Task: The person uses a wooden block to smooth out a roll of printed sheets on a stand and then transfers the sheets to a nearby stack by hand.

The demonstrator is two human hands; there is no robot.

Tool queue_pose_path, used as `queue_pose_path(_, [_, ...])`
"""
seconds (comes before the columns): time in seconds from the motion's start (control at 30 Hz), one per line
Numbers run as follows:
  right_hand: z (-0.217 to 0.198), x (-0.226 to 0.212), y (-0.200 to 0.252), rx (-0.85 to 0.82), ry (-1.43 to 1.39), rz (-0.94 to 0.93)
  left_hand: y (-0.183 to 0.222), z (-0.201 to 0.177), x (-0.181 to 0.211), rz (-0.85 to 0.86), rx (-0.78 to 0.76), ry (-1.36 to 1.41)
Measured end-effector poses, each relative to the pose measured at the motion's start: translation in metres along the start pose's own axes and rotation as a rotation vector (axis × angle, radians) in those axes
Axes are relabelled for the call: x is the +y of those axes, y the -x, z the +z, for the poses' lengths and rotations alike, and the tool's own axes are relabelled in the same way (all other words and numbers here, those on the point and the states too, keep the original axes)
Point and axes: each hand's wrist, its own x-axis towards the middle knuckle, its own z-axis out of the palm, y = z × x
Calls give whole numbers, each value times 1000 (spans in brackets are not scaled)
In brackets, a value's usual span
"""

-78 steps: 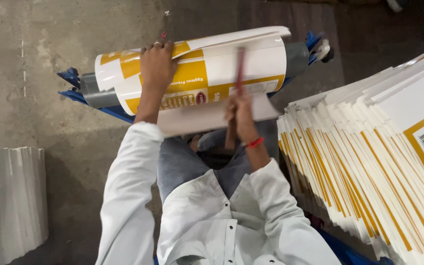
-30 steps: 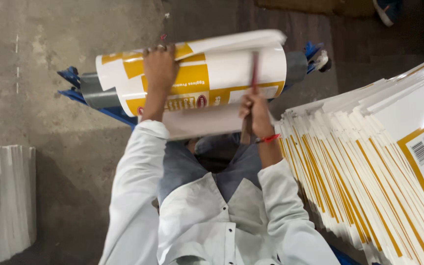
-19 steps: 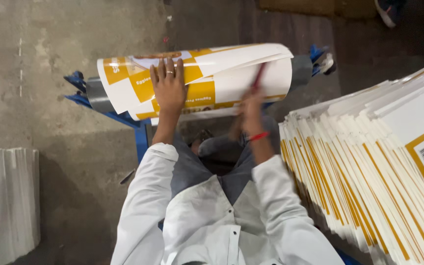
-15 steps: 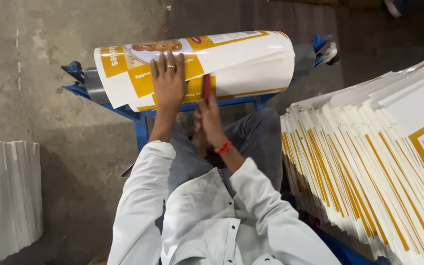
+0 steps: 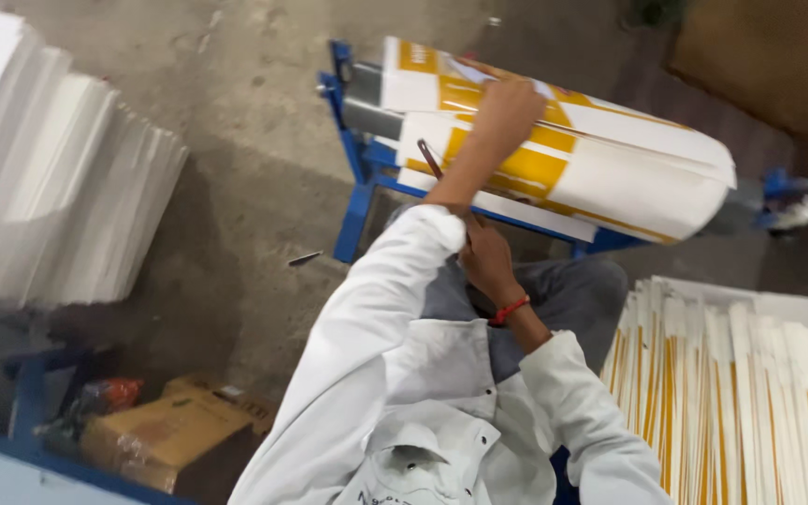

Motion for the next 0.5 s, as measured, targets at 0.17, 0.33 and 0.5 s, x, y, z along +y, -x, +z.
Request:
queue_pose_path(0.17, [34,-4,-64,83,-93,-168,-3,-26,-2,-17,-2,-92])
queue_pose_path(0.33, [20,-5,-63,172,10,-139,6,-30,6,-7,-84,-69])
queue_pose_path(0.5, [-34,-17,-31,294,95,30,12,-29,-4,35,30,-96])
